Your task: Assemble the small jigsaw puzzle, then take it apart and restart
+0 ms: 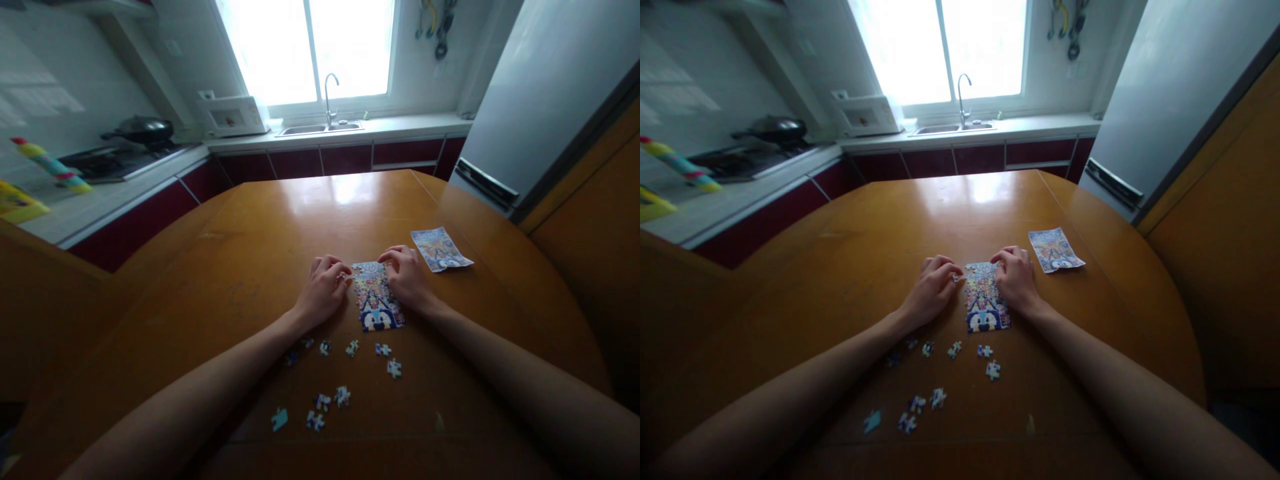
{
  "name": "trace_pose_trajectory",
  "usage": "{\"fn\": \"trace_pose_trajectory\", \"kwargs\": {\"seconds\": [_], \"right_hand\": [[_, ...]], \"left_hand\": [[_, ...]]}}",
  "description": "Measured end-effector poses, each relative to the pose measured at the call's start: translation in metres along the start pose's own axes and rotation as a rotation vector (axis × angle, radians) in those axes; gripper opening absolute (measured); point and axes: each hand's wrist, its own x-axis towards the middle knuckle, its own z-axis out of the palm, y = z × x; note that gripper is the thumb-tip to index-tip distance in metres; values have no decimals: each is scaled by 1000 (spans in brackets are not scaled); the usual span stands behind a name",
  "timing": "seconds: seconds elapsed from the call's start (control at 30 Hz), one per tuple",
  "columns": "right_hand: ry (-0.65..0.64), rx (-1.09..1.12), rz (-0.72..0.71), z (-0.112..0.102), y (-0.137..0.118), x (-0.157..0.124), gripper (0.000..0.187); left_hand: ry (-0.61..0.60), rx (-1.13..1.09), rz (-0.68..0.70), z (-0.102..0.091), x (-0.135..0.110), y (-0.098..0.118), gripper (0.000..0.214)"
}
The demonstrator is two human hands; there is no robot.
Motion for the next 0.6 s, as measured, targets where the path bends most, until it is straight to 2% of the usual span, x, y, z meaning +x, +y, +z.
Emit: {"fn": "trace_pose_trajectory", "kwargs": {"seconds": [0.37,0.5,0.6], "right_hand": [[28,11,-10,2,3,1,28],[25,8,-9,2,4,1,29],[22,9,-6,2,5,1,28]], "left_hand": [[44,-25,-8,0,1,-4,28],[126,-91,-95,1,4,-9,30],[140,-121,-140,2,5,-11,29]]}}
